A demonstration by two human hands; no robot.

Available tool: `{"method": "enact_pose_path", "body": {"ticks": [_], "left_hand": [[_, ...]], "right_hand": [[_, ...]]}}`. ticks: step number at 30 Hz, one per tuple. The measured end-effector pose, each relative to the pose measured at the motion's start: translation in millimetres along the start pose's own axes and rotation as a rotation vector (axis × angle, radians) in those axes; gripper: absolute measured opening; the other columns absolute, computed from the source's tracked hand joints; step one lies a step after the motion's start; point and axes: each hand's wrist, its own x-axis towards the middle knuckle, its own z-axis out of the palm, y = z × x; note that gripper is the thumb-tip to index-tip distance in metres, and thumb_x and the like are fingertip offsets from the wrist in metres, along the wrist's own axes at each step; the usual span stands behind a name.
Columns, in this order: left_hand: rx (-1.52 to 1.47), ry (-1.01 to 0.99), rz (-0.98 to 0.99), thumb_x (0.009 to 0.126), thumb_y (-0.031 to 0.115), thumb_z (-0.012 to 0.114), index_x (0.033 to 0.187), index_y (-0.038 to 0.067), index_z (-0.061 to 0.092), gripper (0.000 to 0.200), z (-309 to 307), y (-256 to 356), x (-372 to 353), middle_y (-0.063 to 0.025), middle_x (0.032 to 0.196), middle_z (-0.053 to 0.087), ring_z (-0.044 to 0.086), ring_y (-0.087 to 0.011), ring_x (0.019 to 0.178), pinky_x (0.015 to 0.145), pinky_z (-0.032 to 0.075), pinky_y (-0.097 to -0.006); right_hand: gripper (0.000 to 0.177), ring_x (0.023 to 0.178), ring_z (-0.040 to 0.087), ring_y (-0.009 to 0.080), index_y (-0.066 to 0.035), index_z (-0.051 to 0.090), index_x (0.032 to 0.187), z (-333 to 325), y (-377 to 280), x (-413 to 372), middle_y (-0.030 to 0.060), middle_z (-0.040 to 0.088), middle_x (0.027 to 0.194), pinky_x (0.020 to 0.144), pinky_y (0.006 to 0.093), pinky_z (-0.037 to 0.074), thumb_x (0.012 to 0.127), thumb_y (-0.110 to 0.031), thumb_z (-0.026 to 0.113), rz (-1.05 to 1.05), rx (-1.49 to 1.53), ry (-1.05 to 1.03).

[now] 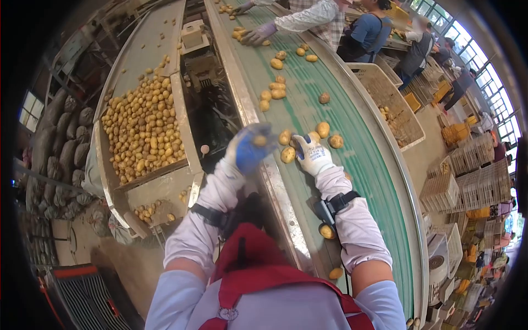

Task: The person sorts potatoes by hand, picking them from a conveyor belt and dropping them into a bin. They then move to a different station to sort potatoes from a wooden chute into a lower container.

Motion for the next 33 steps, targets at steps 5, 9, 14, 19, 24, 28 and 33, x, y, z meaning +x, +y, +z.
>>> {"method": "enact_pose_path", "body": {"ticks": [5,9,14,19,24,28,33], "left_hand": [[0.677,-0.075,-0.123,0.09,0.021,0.064,0.114,0.001,0.064,0.031,0,48,66,-0.0129,0.106,0.066,0.065,-0.0233,0.094,0.075,0.053,-0.0365],[2.003,-0.416,-0.208,0.088,0.015,0.058,0.106,0.008,0.072,0.024,34,40,97,-0.0114,0.106,0.07,0.068,-0.0242,0.098,0.081,0.055,-0.0349],[2.193,-0.401,-0.175,0.088,0.019,0.056,0.105,0.011,0.073,0.025,33,-9,114,-0.0109,0.107,0.071,0.069,-0.0261,0.1,0.081,0.055,-0.0374],[1.793,-0.52,0.05,0.082,0.023,0.067,0.103,0.008,0.071,0.026,44,24,81,-0.0096,0.092,0.073,0.07,-0.0242,0.087,0.07,0.055,-0.0388],[0.55,-0.467,-0.575,0.084,0.015,0.069,0.111,0.002,0.064,0.031,87,28,-32,-0.0042,0.088,0.071,0.064,-0.0114,0.077,0.072,0.053,-0.0255],[0.612,-0.519,-0.612,0.086,0.013,0.067,0.112,0.001,0.063,0.029,116,34,-103,-0.0032,0.089,0.067,0.059,-0.0093,0.079,0.073,0.051,-0.0266],[0.43,-0.473,-0.585,0.089,0.017,0.064,0.112,0.0,0.062,0.029,127,42,-127,-0.0056,0.085,0.067,0.059,-0.0097,0.069,0.062,0.05,-0.0246]], "right_hand": [[0.046,0.103,0.061,0.0362,-0.019,0.05,0.13,-2,9,-40,0.0164,0.059,0.116,0.087,0.0432,0.051,0.086,-0.024,0.063,-0.014,0.124,0.06],[0.048,0.113,0.057,0.0359,-0.015,0.055,0.129,4,33,-71,0.0157,0.06,0.123,0.096,0.0418,0.047,0.083,-0.021,0.064,-0.089,0.421,0.05],[0.049,0.119,0.054,0.0353,-0.008,0.055,0.13,-8,26,-140,0.0166,0.058,0.127,0.101,0.0398,0.043,0.083,-0.018,0.065,-0.057,0.629,-0.016],[0.055,0.116,0.055,0.0363,-0.009,0.052,0.134,-16,20,-181,0.0175,0.057,0.128,0.098,0.0419,0.045,0.082,-0.018,0.067,-0.139,0.62,-0.064],[0.066,0.103,0.057,0.0385,-0.013,0.044,0.141,-55,-2,-198,0.0196,0.057,0.115,0.09,0.045,0.047,0.08,-0.02,0.068,-0.113,0.472,0.166],[0.069,0.098,0.059,0.038,-0.012,0.045,0.14,-54,-27,-202,0.0176,0.058,0.11,0.084,0.0445,0.048,0.076,-0.021,0.071,-0.341,0.242,0.111],[0.069,0.108,0.062,0.0339,-0.007,0.047,0.139,-43,-23,-215,0.0175,0.063,0.117,0.093,0.0386,0.049,0.077,-0.017,0.073,-0.324,0.671,0.074]]}}
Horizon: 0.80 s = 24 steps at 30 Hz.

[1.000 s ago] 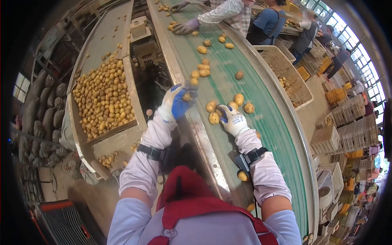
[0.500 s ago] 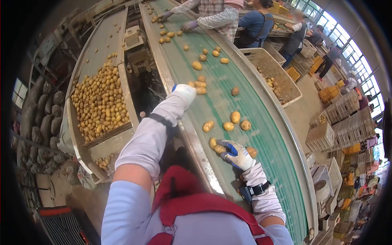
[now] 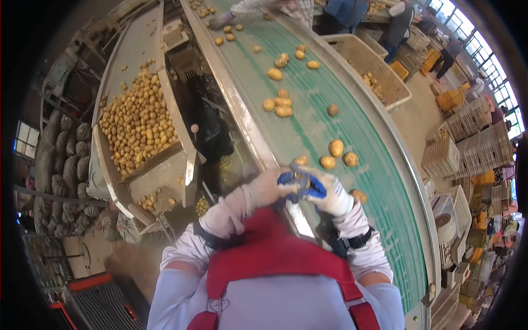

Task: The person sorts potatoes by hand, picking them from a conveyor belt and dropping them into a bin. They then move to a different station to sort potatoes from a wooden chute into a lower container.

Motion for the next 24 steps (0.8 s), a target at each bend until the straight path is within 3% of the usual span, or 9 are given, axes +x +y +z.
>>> {"method": "enact_pose_path", "body": {"ticks": [1,3,6,11,13,14,19,21,24], "left_hand": [[-0.153,-0.044,-0.004,0.09,0.018,0.063,0.113,0.001,0.061,0.029,0,3,-3,-0.0066,0.084,0.067,0.059,-0.0102,0.066,0.057,0.049,-0.0241],[-0.262,-0.116,-0.066,0.097,0.026,0.051,0.116,-0.002,0.057,0.034,-5,14,-12,-0.0119,0.082,0.068,0.059,-0.0148,0.054,0.047,0.047,-0.0259],[-0.364,-0.135,-0.009,0.098,0.028,0.048,0.115,-0.002,0.057,0.036,-1,11,-13,-0.0136,0.083,0.069,0.059,-0.0153,0.054,0.047,0.047,-0.0257],[-0.183,-0.092,-0.078,0.096,0.022,0.054,0.118,-0.001,0.057,0.032,2,13,-12,-0.0109,0.086,0.068,0.061,-0.0133,0.061,0.051,0.048,-0.0255],[-0.092,-0.108,0.099,0.093,0.015,0.059,0.124,-0.001,0.055,0.036,8,7,-4,-0.0079,0.086,0.068,0.062,-0.0128,0.068,0.058,0.05,-0.0257],[-0.159,-0.121,-0.055,0.092,0.013,0.062,0.122,-0.002,0.059,0.033,9,5,-6,-0.0054,0.094,0.067,0.063,-0.0115,0.081,0.075,0.053,-0.0262],[-0.21,-0.201,0.027,0.091,0.013,0.06,0.132,-0.001,0.051,0.044,19,-12,4,-0.0071,0.093,0.065,0.061,-0.0113,0.077,0.063,0.049,-0.024],[-0.487,-0.267,-0.102,0.091,0.015,0.058,0.135,-0.001,0.048,0.048,21,-12,4,-0.0053,0.086,0.062,0.059,-0.0105,0.069,0.058,0.047,-0.023],[-0.54,-0.243,-0.111,0.089,0.018,0.059,0.137,-0.002,0.045,0.055,30,-10,9,-0.0048,0.083,0.059,0.055,-0.0117,0.059,0.052,0.045,-0.0245]], "right_hand": [[0.067,0.108,0.063,0.0309,-0.006,0.047,0.139,1,2,-2,0.0168,0.064,0.118,0.094,0.0369,0.049,0.078,-0.018,0.073,0.018,0.052,0.026],[0.059,0.106,0.063,0.0192,-0.003,0.052,0.135,-9,-21,-3,0.013,0.065,0.115,0.09,0.0321,0.049,0.083,-0.022,0.073,0.503,0.679,-0.024],[0.061,0.105,0.064,0.0224,-0.004,0.05,0.137,-10,-25,-4,0.0126,0.065,0.116,0.088,0.0341,0.05,0.084,-0.024,0.073,0.469,0.554,-0.02],[0.055,0.103,0.064,0.0354,-0.006,0.052,0.132,1,-19,-6,0.0145,0.063,0.119,0.086,0.04,0.051,0.082,-0.02,0.072,-0.032,0.028,0.114],[0.051,0.102,0.063,0.0391,-0.006,0.053,0.128,5,-15,-12,0.0168,0.064,0.115,0.086,0.0417,0.051,0.082,-0.018,0.07,-0.037,-0.062,0.088],[0.052,0.101,0.063,0.0394,-0.007,0.052,0.129,7,-15,-16,0.0176,0.065,0.111,0.083,0.0429,0.052,0.082,-0.019,0.069,0.053,-0.063,0.058],[0.051,0.099,0.066,0.0342,-0.005,0.052,0.13,5,-3,-37,0.0159,0.065,0.115,0.081,0.0408,0.052,0.086,-0.025,0.068,0.06,-0.036,0.018],[0.055,0.101,0.064,0.0248,-0.002,0.049,0.134,4,-6,-45,0.0127,0.057,0.13,0.08,0.0368,0.052,0.089,-0.029,0.066,0.342,0.691,0.041],[0.061,0.113,0.056,0.0192,0.0,0.047,0.137,12,-3,-52,0.0104,0.047,0.141,0.086,0.0334,0.05,0.09,-0.033,0.066,0.382,0.92,0.121]]}}
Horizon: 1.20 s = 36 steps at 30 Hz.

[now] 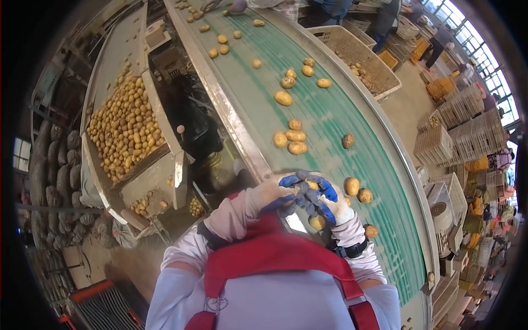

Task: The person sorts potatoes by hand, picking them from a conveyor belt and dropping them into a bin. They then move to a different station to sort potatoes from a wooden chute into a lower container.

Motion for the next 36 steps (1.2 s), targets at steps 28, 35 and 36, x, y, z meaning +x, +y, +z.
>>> {"method": "enact_pose_path", "body": {"ticks": [28,35,36], "left_hand": [[-0.535,0.007,0.198,0.098,0.025,0.057,0.146,0.01,0.037,0.054,-21,-3,12,-0.0121,0.128,0.055,0.06,-0.015,0.075,0.059,0.047,-0.028],[-0.486,0.031,0.277,0.098,0.03,0.057,0.138,0.007,0.045,0.047,-36,-10,-2,-0.0058,0.107,0.058,0.056,-0.0102,0.074,0.059,0.045,-0.0241],[-0.571,0.057,0.283,0.099,0.033,0.055,0.138,0.005,0.045,0.049,-36,-13,-3,-0.0077,0.108,0.059,0.057,-0.0115,0.071,0.059,0.046,-0.0261]], "right_hand": [[0.051,0.13,0.045,0.0322,-0.02,0.053,0.135,-56,-27,260,0.0132,0.05,0.14,0.104,0.044,0.038,0.087,-0.033,0.059,-0.066,-1.694,0.298],[0.034,0.102,0.059,0.0261,-0.015,0.066,0.116,-72,6,208,0.0081,0.063,0.111,0.089,0.0384,0.047,0.082,-0.012,0.059,-0.376,-1.625,0.214],[0.031,0.094,0.06,0.0213,-0.013,0.067,0.114,-76,-3,189,0.0058,0.064,0.108,0.083,0.0339,0.049,0.084,-0.012,0.059,-0.109,-1.044,0.228]]}}
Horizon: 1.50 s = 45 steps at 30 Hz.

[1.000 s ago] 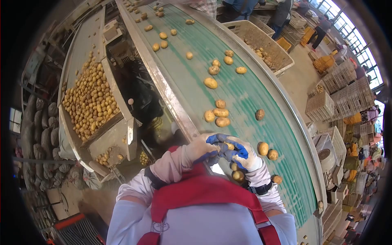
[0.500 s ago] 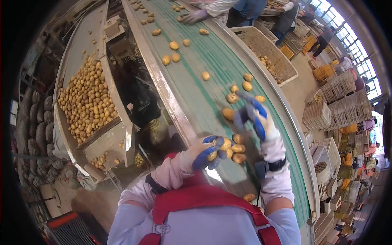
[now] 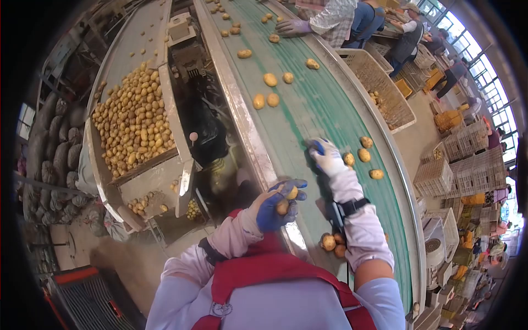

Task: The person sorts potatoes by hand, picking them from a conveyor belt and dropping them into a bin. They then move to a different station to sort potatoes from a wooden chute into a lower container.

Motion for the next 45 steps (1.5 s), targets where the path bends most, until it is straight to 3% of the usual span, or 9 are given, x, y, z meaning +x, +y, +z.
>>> {"method": "enact_pose_path", "body": {"ticks": [4,11,22,23,26,27,28,36,45], "left_hand": [[-0.272,-0.031,0.055,0.098,0.041,0.053,0.135,0.005,0.048,0.051,-15,-14,-12,-0.0109,0.114,0.059,0.062,-0.0212,0.089,0.082,0.051,-0.0406],[-0.61,-0.162,0.148,0.098,0.049,0.048,0.132,0.007,0.05,0.054,-51,-15,-92,-0.0136,0.129,0.056,0.055,-0.0308,0.119,0.097,0.047,-0.0539],[-0.495,0.895,0.908,0.094,0.047,0.054,0.106,0.005,0.059,0.044,-289,-34,-312,-0.0117,0.098,0.063,0.06,-0.0314,0.094,0.094,0.05,-0.0517],[-0.618,1.301,0.922,0.094,0.05,0.053,0.107,0.007,0.059,0.046,-287,-22,-304,-0.0097,0.098,0.065,0.061,-0.0304,0.093,0.092,0.051,-0.0489],[-0.384,1.053,0.591,0.09,0.056,0.054,0.114,0.01,0.057,0.052,-320,-45,-284,-0.0133,0.114,0.064,0.062,-0.0339,0.103,0.089,0.052,-0.0512],[-0.403,0.061,0.508,0.092,0.051,0.056,0.118,0.01,0.056,0.049,-340,-54,-269,-0.0128,0.114,0.064,0.061,-0.0327,0.105,0.089,0.052,-0.0489],[-0.095,0.965,0.504,0.096,0.042,0.057,0.119,0.009,0.055,0.041,-217,-32,-221,-0.0123,0.116,0.062,0.061,-0.0304,0.106,0.089,0.053,-0.047],[2.024,0.425,0.938,0.075,0.011,0.077,0.127,0.006,0.06,0.055,-31,83,-1,-0.0169,0.128,0.06,0.051,-0.0353,0.127,0.109,0.039,-0.0416],[2.103,0.425,0.772,0.082,0.025,0.07,0.12,0.01,0.065,0.041,-40,87,71,-0.0106,0.112,0.068,0.062,-0.0271,0.109,0.111,0.036,-0.0424]], "right_hand": [[0.027,0.082,0.059,0.0106,-0.006,0.067,0.113,-21,-69,-77,0.0043,0.064,0.11,0.072,0.0256,0.05,0.088,-0.014,0.06,0.173,0.64,0.092],[0.056,0.125,0.047,0.0381,-0.012,0.056,0.13,32,-158,-138,0.0165,0.051,0.133,0.103,0.0483,0.036,0.075,-0.011,0.065,-0.74,-0.043,-0.148],[0.053,0.123,0.048,0.0421,-0.004,0.057,0.127,-5,-94,-192,0.0214,0.052,0.132,0.105,0.0473,0.038,0.075,-0.009,0.063,-0.266,-0.056,-0.126],[0.053,0.122,0.048,0.0427,-0.006,0.056,0.128,-6,-91,-195,0.0217,0.052,0.13,0.105,0.0487,0.038,0.076,-0.014,0.065,-0.275,-0.063,-0.134],[0.051,0.12,0.049,0.0425,-0.005,0.058,0.126,-22,-89,-204,0.0217,0.053,0.129,0.104,0.048,0.038,0.075,-0.013,0.065,-0.259,-0.095,-0.023],[0.047,0.119,0.05,0.0417,-0.004,0.06,0.123,-27,-89,-208,0.022,0.055,0.127,0.104,0.0472,0.038,0.076,-0.01,0.063,-0.188,-0.055,0.031],[0.045,0.119,0.05,0.0414,-0.004,0.06,0.122,-29,-82,-211,0.022,0.055,0.127,0.104,0.0469,0.039,0.077,-0.01,0.063,-0.13,-0.006,0.064],[0.053,0.123,0.048,0.0375,-0.01,0.056,0.129,-19,-81,-182,0.0163,0.053,0.133,0.105,0.0483,0.035,0.077,-0.017,0.067,-0.221,-0.147,-0.005],[0.05,0.125,0.047,0.0363,-0.015,0.057,0.127,4,-75,-133,0.015,0.052,0.13,0.105,0.0515,0.034,0.08,-0.027,0.068,-0.332,-0.238,0.004]]}}
